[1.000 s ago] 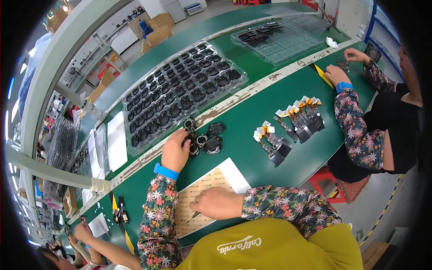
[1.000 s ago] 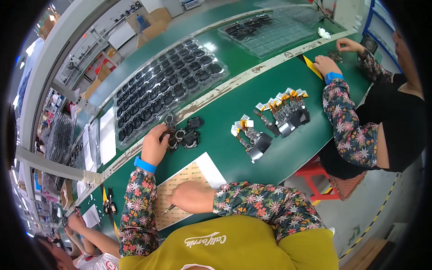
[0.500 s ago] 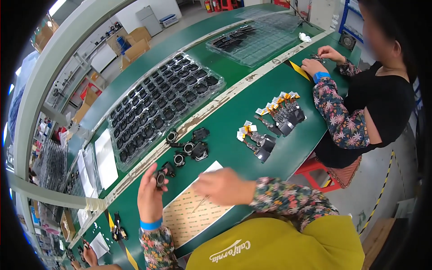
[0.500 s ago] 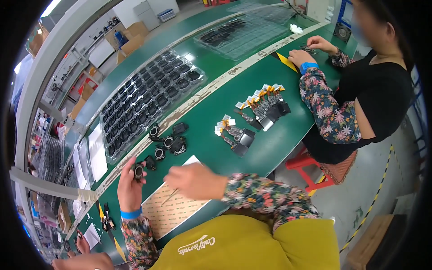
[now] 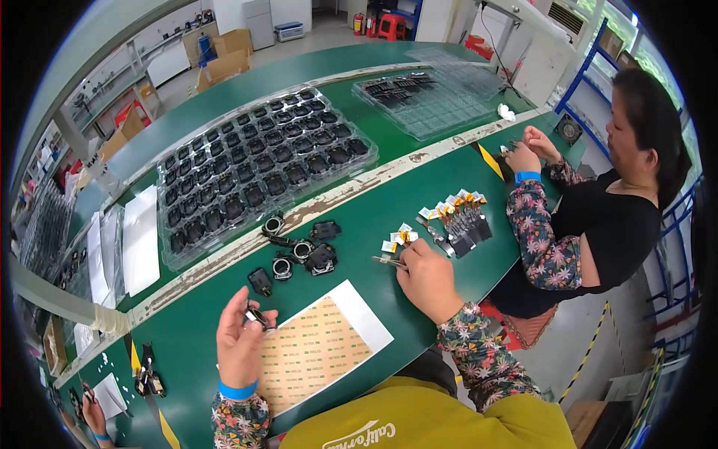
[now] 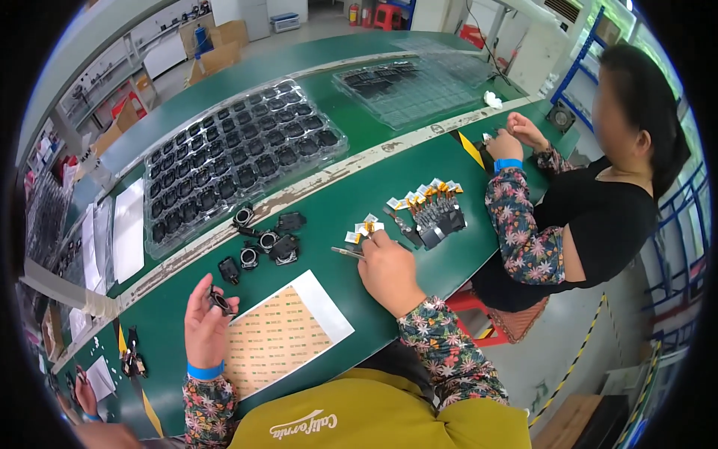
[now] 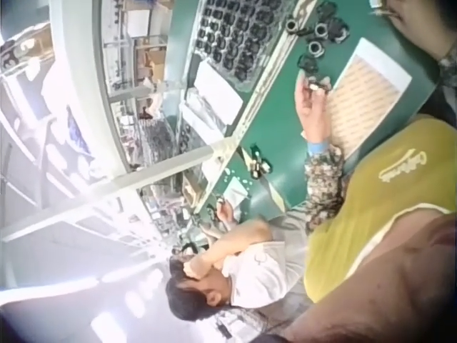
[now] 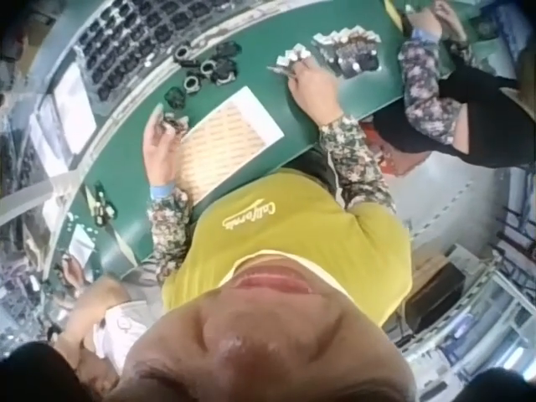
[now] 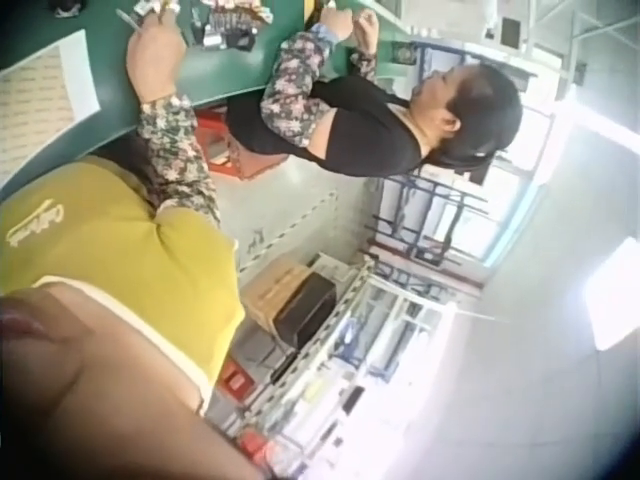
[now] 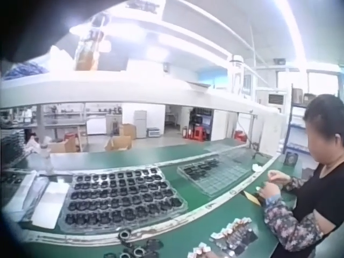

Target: The person assembles small electronic components by applying adhesive with a precision applicator, then joining the electronic components into plastic housings.

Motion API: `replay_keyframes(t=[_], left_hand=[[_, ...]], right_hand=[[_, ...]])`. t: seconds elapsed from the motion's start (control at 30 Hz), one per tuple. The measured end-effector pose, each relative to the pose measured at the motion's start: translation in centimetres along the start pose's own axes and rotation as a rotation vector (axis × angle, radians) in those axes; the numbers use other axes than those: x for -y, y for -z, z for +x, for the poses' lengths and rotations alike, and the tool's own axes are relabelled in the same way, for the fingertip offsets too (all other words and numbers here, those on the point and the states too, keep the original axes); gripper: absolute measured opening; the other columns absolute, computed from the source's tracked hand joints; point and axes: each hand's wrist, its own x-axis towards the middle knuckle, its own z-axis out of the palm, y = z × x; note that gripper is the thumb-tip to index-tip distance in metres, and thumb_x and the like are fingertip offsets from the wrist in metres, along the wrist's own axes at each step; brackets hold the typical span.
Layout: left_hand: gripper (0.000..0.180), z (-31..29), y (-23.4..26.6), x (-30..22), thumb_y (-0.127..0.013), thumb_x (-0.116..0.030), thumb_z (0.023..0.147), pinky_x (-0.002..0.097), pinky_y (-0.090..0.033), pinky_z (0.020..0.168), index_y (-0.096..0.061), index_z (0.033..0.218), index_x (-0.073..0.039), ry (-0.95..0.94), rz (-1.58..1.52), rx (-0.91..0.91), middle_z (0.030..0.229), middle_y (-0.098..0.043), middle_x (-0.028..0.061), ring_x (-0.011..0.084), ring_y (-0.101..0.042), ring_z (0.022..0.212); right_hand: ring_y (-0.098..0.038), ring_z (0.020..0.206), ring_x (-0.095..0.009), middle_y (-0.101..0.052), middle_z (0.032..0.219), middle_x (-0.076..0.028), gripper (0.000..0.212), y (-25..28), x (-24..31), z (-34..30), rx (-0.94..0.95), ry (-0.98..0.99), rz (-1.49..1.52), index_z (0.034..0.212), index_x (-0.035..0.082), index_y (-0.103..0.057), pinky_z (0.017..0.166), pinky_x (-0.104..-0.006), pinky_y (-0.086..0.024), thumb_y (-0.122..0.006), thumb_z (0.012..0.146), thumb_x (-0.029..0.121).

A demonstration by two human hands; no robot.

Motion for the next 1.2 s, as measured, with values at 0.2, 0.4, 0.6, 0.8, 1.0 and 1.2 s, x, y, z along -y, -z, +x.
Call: replay_keyframes(t=[0.2,0.4,0.6,0.8,1.0,1.2], left_hand=[[0.042,-0.3,-0.7,0.4,-0.053,0.0,0.083,0.0342,-0.048,0.08,-0.042,0.124,-0.004,0.039,0.052,0.031,0.105,-0.046,0.0048,0.0238,-0.058,0.093],[0.01,0.0,-0.5,0.7,-0.055,-0.007,0.089,0.0324,-0.049,0.072,-0.045,0.092,-0.008,0.119,-0.042,-0.015,0.09,-0.051,0.004,0.0233,-0.06,0.087],[0.012,-0.2,-0.4,0.6,-0.053,-0.014,0.092,0.0253,-0.047,0.05,-0.044,0.086,-0.008,0.176,-0.021,-0.081,0.071,-0.053,0.0035,0.0154,-0.057,0.056],[0.01,-0.3,-1.0,0.9,-0.054,-0.011,0.09,0.0192,-0.036,0.035,-0.046,0.086,-0.007,0.267,0.27,-0.022,0.064,-0.054,0.0031,0.0087,-0.048,0.041],[0.007,-0.3,-1.0,0.7,-0.051,-0.003,0.088,0.0183,-0.038,0.038,-0.049,0.095,-0.004,0.281,0.247,-0.049,0.072,-0.057,0.0052,0.0085,-0.052,0.049],[0.029,0.2,-0.7,0.7,-0.045,0.009,0.081,0.0193,-0.043,0.049,-0.048,0.109,0.001,0.265,0.143,-0.032,0.095,-0.058,0.0108,0.0112,-0.058,0.064]], right_hand=[[-0.055,0.061,-0.028,-0.055,0.071,-0.013,0.01,-0.4,-0.4,1.7,-0.011,-0.043,0.346,0.075,-0.004,-0.057,0.055,-0.0338,-0.045,-0.062,0.072,0.004],[-0.055,0.062,-0.006,-0.061,0.073,-0.001,0.015,-0.3,3.1,4.5,0.356,-0.232,0.926,0.083,0.002,-0.06,0.056,-0.0237,-0.043,-0.057,0.089,0.015],[-0.061,0.077,-0.008,-0.064,0.082,-0.004,0.014,-3.2,8.4,6.4,0.546,-0.129,1.451,0.082,0.004,-0.054,0.06,-0.021,-0.043,-0.054,0.09,0.015],[-0.06,0.075,-0.009,-0.062,0.081,-0.005,0.011,-4.8,9.1,4.4,0.759,-0.333,1.525,0.084,0.005,-0.053,0.065,-0.0223,-0.046,-0.055,0.089,0.013],[-0.055,0.065,-0.007,-0.057,0.072,-0.001,0.012,-5.5,10.5,3.3,0.625,-0.23,1.514,0.09,0.001,-0.053,0.059,-0.0234,-0.043,-0.061,0.083,0.008],[-0.048,0.066,-0.003,-0.058,0.077,-0.001,0.03,-5.1,10.0,3.2,0.666,-0.034,1.184,0.113,0.006,-0.06,0.057,-0.0217,-0.039,-0.061,0.083,0.007]])
